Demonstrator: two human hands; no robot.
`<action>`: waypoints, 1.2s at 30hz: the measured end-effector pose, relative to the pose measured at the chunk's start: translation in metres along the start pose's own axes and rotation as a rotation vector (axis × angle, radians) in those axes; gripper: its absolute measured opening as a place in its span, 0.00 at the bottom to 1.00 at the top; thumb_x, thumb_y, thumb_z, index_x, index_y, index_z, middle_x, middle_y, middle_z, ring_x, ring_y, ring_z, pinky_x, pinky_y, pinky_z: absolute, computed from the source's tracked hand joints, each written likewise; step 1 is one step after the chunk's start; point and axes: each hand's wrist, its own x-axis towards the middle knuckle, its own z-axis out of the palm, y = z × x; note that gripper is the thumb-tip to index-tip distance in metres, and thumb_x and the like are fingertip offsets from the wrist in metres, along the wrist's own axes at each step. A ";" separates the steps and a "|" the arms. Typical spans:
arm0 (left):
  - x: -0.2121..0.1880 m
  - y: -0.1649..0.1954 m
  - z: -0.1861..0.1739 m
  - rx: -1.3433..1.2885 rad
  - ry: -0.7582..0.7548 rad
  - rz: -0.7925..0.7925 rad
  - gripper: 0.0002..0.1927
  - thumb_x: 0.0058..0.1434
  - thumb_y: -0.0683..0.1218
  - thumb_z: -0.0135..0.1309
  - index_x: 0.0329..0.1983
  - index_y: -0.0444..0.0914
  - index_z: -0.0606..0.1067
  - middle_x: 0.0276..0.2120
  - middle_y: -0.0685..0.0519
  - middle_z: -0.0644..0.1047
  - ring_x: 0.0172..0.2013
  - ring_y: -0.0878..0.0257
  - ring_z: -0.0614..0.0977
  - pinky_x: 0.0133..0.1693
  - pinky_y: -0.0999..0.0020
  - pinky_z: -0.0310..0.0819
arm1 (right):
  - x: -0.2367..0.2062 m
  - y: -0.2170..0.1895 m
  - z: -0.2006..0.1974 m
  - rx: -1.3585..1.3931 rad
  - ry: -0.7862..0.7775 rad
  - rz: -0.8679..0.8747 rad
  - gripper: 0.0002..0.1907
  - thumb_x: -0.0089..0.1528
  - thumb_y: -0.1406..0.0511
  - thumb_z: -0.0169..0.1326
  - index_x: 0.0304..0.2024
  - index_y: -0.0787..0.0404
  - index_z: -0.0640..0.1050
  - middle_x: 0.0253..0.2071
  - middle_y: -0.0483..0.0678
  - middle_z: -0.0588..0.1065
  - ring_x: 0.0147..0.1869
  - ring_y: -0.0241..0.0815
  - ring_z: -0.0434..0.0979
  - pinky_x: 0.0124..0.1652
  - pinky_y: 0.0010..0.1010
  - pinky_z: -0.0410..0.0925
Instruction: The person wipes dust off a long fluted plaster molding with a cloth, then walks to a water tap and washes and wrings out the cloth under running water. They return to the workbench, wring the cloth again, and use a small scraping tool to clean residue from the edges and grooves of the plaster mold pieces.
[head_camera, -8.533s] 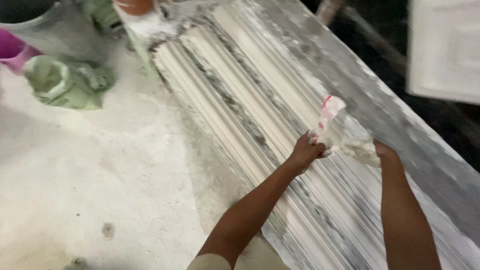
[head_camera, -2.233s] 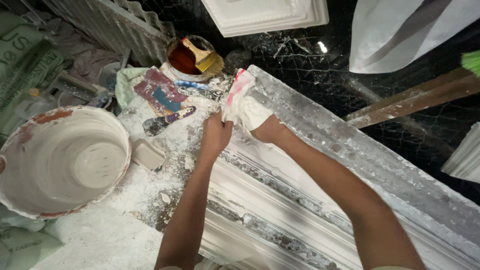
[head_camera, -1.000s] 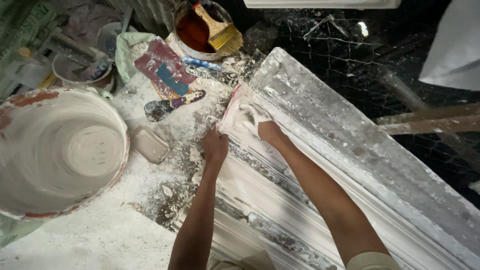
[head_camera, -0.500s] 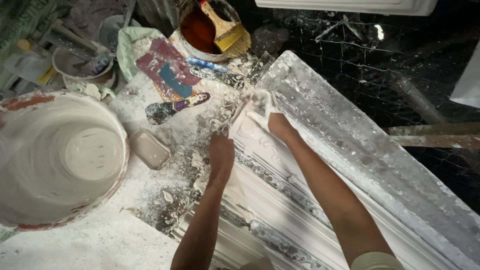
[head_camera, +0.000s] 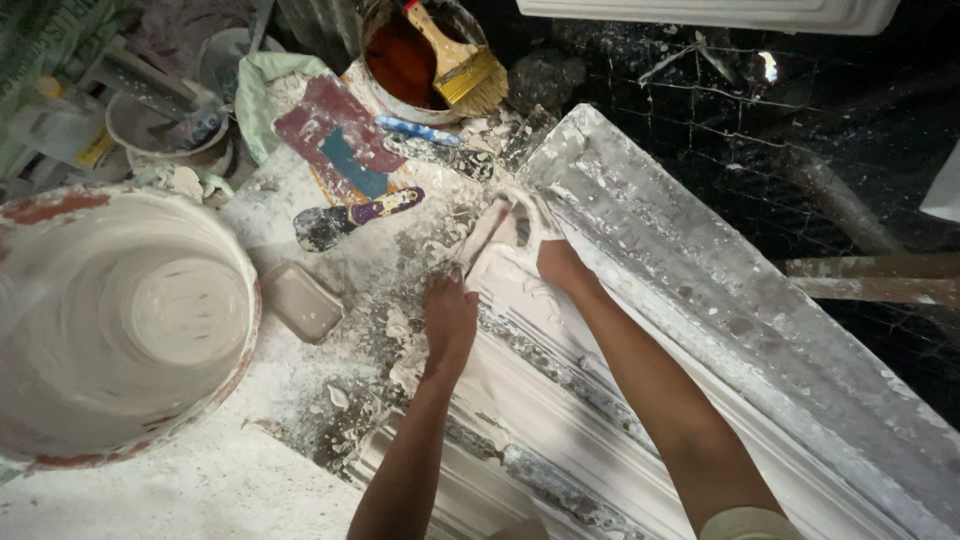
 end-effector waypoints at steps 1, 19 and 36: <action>0.000 -0.002 0.001 -0.004 0.012 0.002 0.24 0.55 0.43 0.59 0.55 0.30 0.76 0.47 0.32 0.78 0.55 0.36 0.75 0.59 0.48 0.67 | 0.001 0.000 0.000 0.067 -0.004 0.010 0.48 0.56 0.56 0.67 0.73 0.52 0.57 0.67 0.61 0.64 0.65 0.59 0.72 0.60 0.42 0.70; 0.001 -0.002 0.008 0.097 0.016 -0.035 0.27 0.59 0.44 0.57 0.58 0.25 0.72 0.44 0.30 0.77 0.44 0.41 0.79 0.48 0.50 0.74 | 0.009 0.012 0.000 -0.017 -0.053 0.057 0.48 0.57 0.53 0.68 0.74 0.51 0.58 0.67 0.58 0.65 0.64 0.57 0.72 0.60 0.43 0.69; -0.003 0.002 0.009 0.106 -0.025 -0.093 0.24 0.58 0.45 0.56 0.56 0.28 0.72 0.49 0.33 0.76 0.47 0.40 0.78 0.49 0.46 0.73 | 0.010 0.030 0.006 -0.149 -0.076 0.069 0.45 0.62 0.50 0.65 0.74 0.53 0.58 0.67 0.61 0.66 0.62 0.62 0.72 0.60 0.47 0.68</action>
